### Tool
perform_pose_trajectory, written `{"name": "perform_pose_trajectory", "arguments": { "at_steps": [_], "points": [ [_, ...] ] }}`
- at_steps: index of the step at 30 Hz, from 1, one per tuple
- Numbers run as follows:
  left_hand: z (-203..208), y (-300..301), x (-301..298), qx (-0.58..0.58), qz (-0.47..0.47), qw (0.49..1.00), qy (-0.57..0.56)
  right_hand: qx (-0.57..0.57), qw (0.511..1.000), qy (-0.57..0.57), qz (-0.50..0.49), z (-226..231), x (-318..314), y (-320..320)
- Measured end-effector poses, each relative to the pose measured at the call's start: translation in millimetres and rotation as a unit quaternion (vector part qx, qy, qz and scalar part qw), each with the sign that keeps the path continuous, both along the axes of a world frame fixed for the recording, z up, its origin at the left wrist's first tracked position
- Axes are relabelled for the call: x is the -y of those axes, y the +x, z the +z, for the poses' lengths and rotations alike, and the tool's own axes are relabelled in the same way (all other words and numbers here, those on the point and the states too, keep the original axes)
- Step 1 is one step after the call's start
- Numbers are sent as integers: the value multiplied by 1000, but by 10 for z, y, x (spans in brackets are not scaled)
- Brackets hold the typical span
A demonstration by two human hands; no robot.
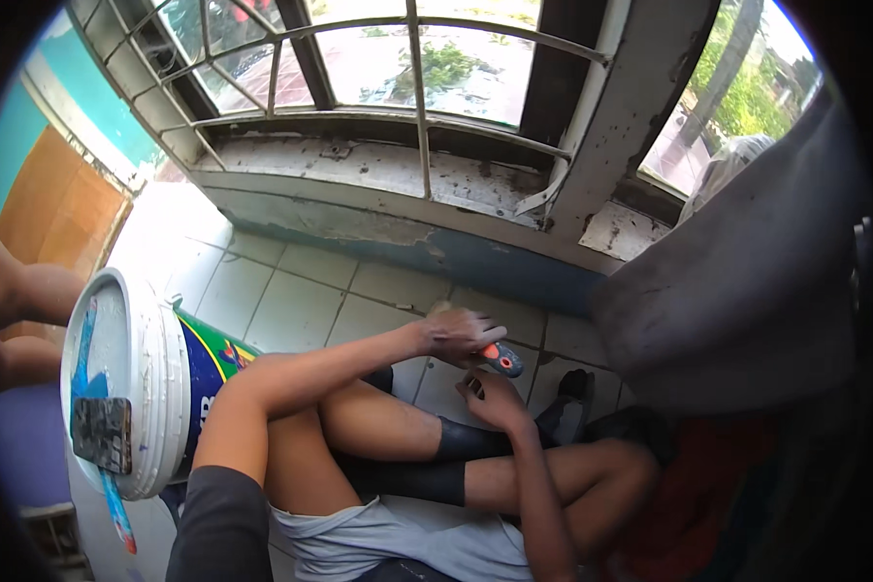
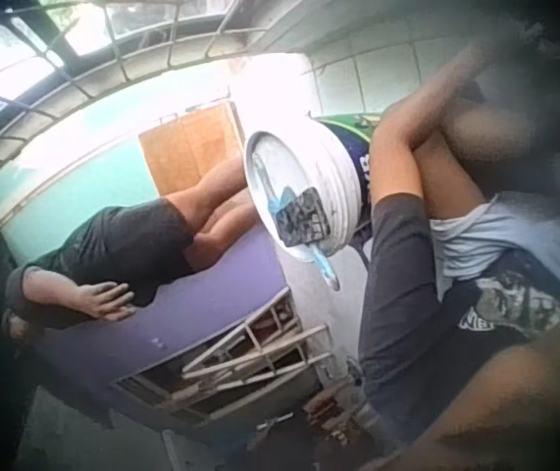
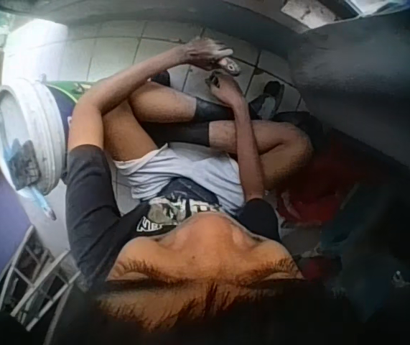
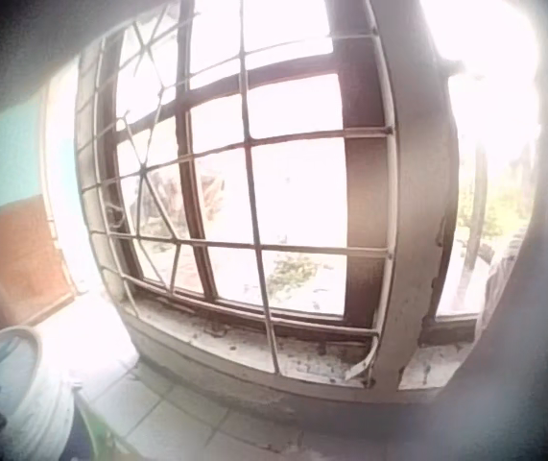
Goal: The person scrapes old paint off the wall beneath a window using a scraper.
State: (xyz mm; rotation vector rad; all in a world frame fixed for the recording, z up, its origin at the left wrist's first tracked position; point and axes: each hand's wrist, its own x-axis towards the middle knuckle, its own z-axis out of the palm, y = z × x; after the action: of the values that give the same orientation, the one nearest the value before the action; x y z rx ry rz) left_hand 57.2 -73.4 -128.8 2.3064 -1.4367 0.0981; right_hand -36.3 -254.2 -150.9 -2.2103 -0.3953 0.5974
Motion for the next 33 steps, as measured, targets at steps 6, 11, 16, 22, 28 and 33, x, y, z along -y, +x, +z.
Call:
{"name": "perform_pose_trajectory", "arguments": {
  "at_steps": [6, 11, 16, 22, 28, 33],
  "points": [
    [145, -42, 82, -20, 30, 998, -48, 22, 999, 21, 18, -36, 83, -20],
    [378, -168, 330, -413, 104, 884, -195, 11, 1000, -9, 22, -2, 104, -82],
    [617, -99, 371, -129, 85, 988, -20, 33, 999, -22, 26, 4, 138, -110],
    [218, 122, 59, 111, 40, 993, -14, -28, 999, -39, 25, 106, 75, -84],
    [100, 92, 198, 126, -45, 985, -105, -32, 999, -34, -1, 83, 112, -68],
    [126, 423, -243, 134, -31, 983, -126, -17, 1000, -19, 18, 119, 71, -21]
  ]
}}
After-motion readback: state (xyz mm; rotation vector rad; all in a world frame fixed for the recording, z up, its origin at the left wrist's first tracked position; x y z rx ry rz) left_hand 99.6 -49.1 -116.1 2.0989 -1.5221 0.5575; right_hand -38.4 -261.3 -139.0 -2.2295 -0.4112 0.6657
